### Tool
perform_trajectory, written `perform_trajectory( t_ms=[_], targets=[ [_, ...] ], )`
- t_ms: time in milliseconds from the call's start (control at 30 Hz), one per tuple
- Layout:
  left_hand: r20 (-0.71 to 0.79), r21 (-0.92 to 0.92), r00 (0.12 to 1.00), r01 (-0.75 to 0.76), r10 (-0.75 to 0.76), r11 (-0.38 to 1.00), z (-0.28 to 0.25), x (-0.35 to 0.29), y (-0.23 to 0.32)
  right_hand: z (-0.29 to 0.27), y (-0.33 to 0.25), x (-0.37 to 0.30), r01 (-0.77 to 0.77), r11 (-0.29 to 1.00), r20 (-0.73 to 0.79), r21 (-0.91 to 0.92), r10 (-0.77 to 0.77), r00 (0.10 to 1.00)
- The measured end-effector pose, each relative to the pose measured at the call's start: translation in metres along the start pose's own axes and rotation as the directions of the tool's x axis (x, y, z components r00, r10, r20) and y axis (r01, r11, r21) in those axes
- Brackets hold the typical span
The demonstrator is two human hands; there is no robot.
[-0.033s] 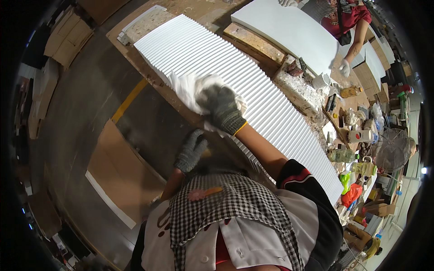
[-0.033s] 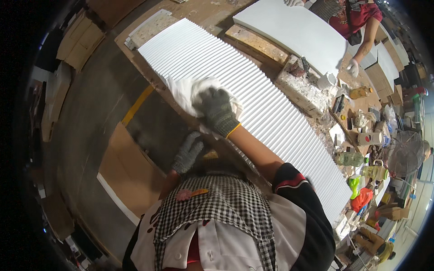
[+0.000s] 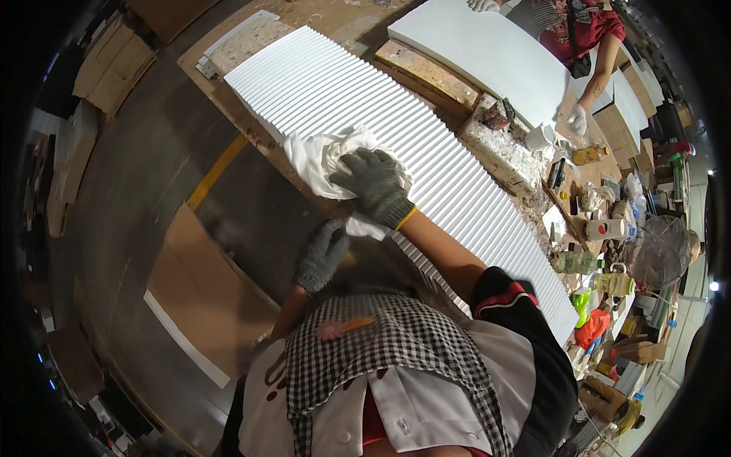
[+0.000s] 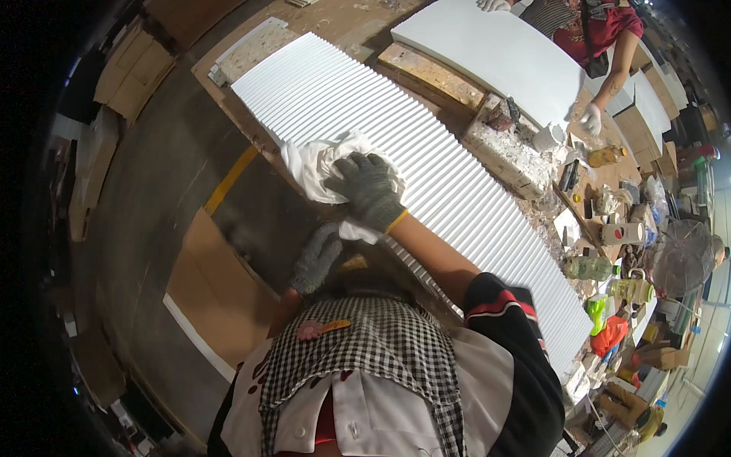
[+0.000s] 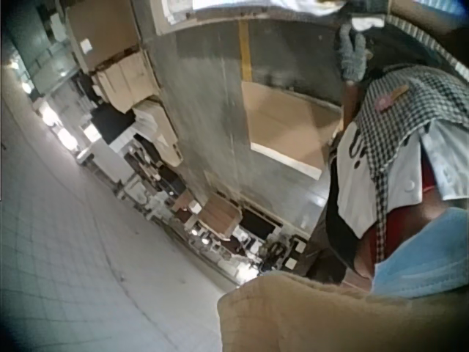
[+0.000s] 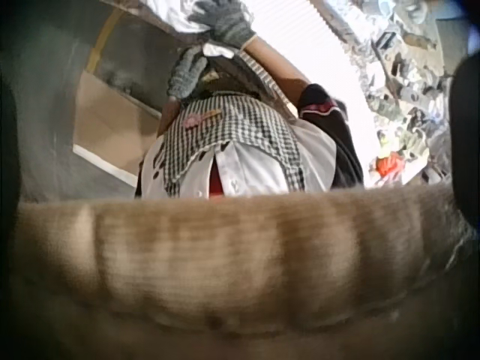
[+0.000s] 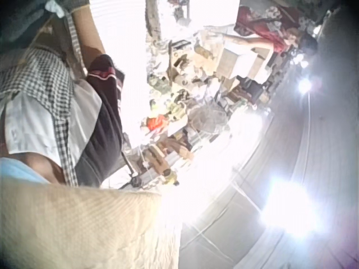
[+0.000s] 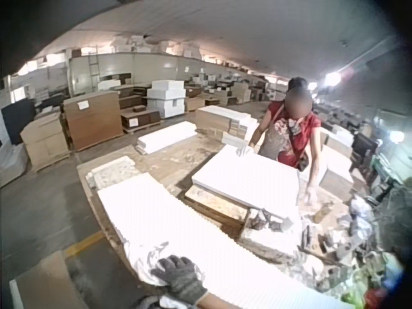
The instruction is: The person wipes a stack of white corrugated panels on a workbench using a white cloth. The person repeatedly rubs the cloth along the panel ridges and edges, then folds the cloth and continues wiping. Another person works nearby with similar panels.
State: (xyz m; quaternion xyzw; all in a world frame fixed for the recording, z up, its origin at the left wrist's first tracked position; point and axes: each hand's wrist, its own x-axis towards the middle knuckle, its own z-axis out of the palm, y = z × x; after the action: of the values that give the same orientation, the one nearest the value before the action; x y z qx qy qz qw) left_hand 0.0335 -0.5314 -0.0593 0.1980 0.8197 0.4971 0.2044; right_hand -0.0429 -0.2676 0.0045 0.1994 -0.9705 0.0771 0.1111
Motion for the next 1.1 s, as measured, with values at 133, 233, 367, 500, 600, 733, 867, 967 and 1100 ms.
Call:
perform_trajectory(
  t_ms=[133,233,367,500,600,733,867,967,1100],
  targets=[
    [-0.050,-0.126,0.997,0.058,-0.064,0.990,-0.015,0.002,-0.007,0.022,0.082,-0.010,-0.386,0.922,0.080,-0.038,0.388,0.918],
    [-0.104,-0.228,0.982,0.130,-0.157,0.965,-0.025,-0.013,-0.035,0.014,0.201,-0.010,-0.559,0.828,0.088,-0.039,0.560,0.824],
    [-0.206,-0.251,0.967,0.093,-0.147,0.963,-0.041,-0.018,-0.081,-0.003,0.245,0.009,-0.692,0.705,-0.042,-0.156,0.695,0.718],
    [-0.265,-0.315,0.931,0.161,-0.249,0.936,-0.058,0.003,-0.108,0.014,0.115,0.033,-0.341,0.897,-0.176,0.282,0.397,0.901],
    [-0.325,-0.357,0.904,0.156,-0.279,0.921,-0.077,0.041,-0.122,0.035,0.043,0.029,-0.097,0.986,0.043,0.138,0.091,0.995],
    [-0.451,-0.504,0.823,0.086,-0.346,0.859,-0.105,0.107,-0.145,0.039,0.110,0.015,-0.271,0.885,-0.081,0.378,0.323,0.943],
    [-0.605,-0.372,0.759,-0.004,-0.239,0.928,-0.129,0.170,-0.157,0.017,0.233,0.019,-0.658,0.753,0.138,-0.014,0.653,0.745],
    [-0.693,-0.162,0.690,0.134,-0.209,0.978,-0.141,0.195,-0.160,0.008,0.239,0.030,-0.685,0.728,-0.070,-0.042,0.681,0.729],
    [-0.763,0.031,0.619,0.327,-0.189,0.944,-0.138,0.226,-0.179,0.024,0.135,0.050,-0.715,0.631,0.151,-0.303,0.772,0.617]
  ],
)
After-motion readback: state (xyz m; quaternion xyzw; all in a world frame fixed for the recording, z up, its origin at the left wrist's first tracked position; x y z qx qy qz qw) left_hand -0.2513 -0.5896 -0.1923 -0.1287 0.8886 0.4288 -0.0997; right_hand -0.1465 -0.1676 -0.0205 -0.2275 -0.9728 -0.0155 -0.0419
